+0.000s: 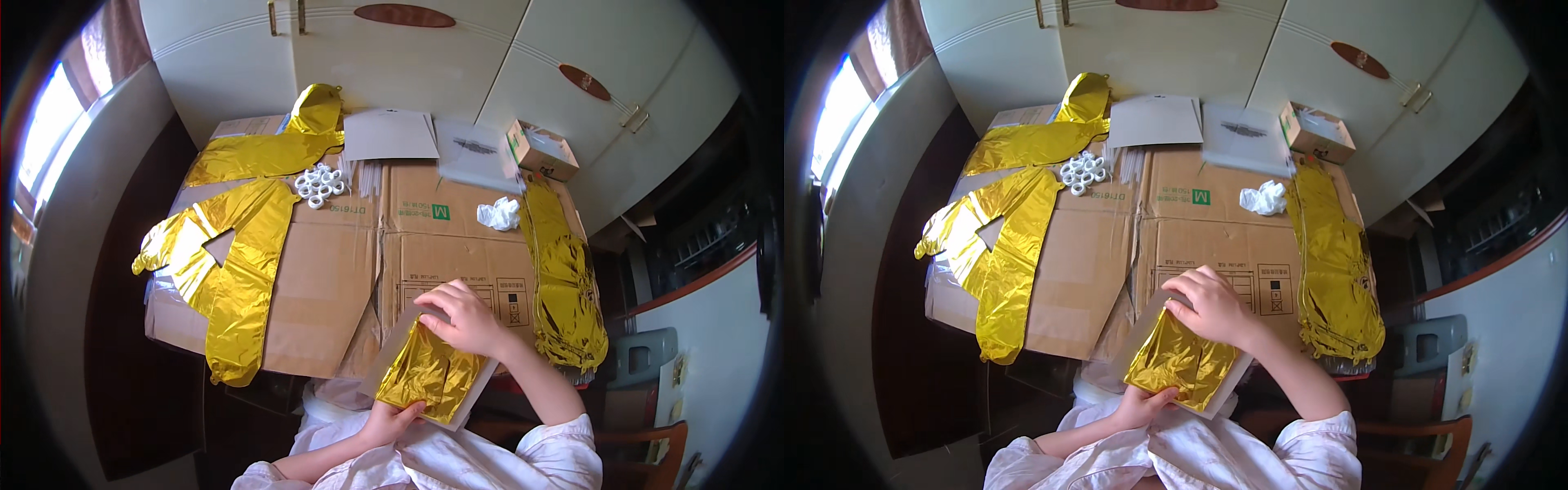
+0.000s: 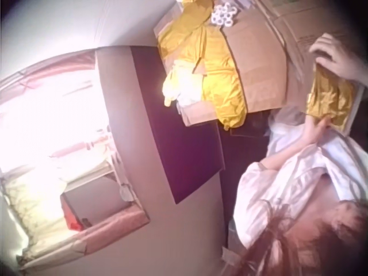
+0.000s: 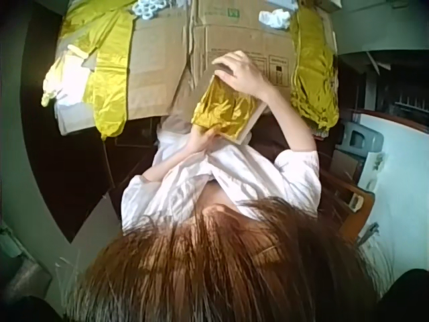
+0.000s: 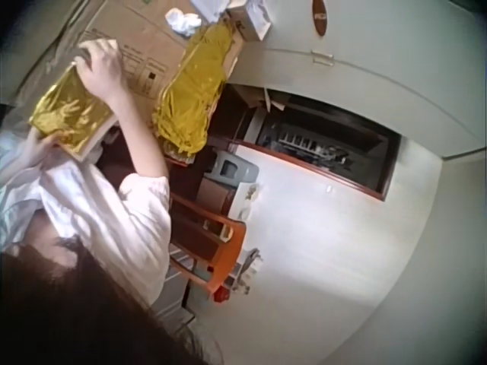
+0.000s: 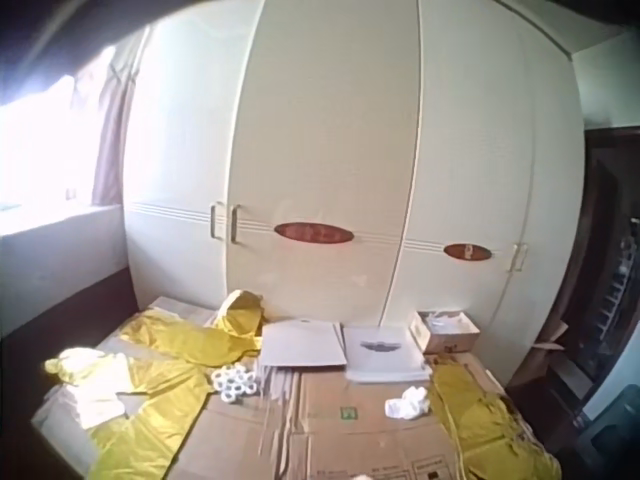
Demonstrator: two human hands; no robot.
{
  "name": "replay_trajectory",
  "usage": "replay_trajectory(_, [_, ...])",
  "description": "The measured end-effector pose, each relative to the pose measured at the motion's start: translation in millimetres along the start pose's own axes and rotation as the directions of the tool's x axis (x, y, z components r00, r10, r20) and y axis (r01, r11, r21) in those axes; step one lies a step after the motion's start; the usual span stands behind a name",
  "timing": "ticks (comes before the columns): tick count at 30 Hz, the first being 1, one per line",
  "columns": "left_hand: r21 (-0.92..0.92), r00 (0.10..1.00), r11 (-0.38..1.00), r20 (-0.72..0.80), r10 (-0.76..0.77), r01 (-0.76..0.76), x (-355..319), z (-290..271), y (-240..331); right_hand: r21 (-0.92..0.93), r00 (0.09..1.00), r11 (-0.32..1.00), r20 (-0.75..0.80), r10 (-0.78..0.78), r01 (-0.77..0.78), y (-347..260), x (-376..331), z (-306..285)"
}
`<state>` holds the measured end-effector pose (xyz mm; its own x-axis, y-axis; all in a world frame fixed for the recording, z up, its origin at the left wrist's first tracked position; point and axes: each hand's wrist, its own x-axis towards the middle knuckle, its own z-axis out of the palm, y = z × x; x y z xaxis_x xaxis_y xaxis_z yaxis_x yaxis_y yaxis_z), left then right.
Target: The recorder is folding and packaging gold foil balloons at a workstation.
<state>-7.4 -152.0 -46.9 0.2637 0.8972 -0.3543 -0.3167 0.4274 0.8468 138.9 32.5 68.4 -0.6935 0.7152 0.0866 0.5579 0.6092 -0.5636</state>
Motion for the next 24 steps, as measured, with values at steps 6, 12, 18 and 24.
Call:
replay_trajectory(6, [0.054, 0.998, 0.997, 0.032, 0.047, -0.049, -6, -7, 7, 0.147, 0.965, 0.98, 0.244, 0.096, -0.134, 0, 24, -9])
replay_trajectory(12, [0.07, 0.998, 0.998, 0.056, 0.006, -0.01, -6, -11, 10, 0.123, 0.818, 0.942, 0.54, 0.2, -0.312, -9, 38, -22])
replay_trajectory(18, [0.069, 0.997, 0.997, 0.066, 0.038, -0.042, -6, -7, 14, -0.127, 0.637, 0.981, 0.747, 0.193, -0.149, -18, 62, -35])
replay_trajectory(24, [0.15, 0.993, 0.988, 0.114, 0.03, -0.047, -5, -8, 7, -0.308, 0.354, 0.948, 0.898, 0.261, 0.084, -32, 93, -28])
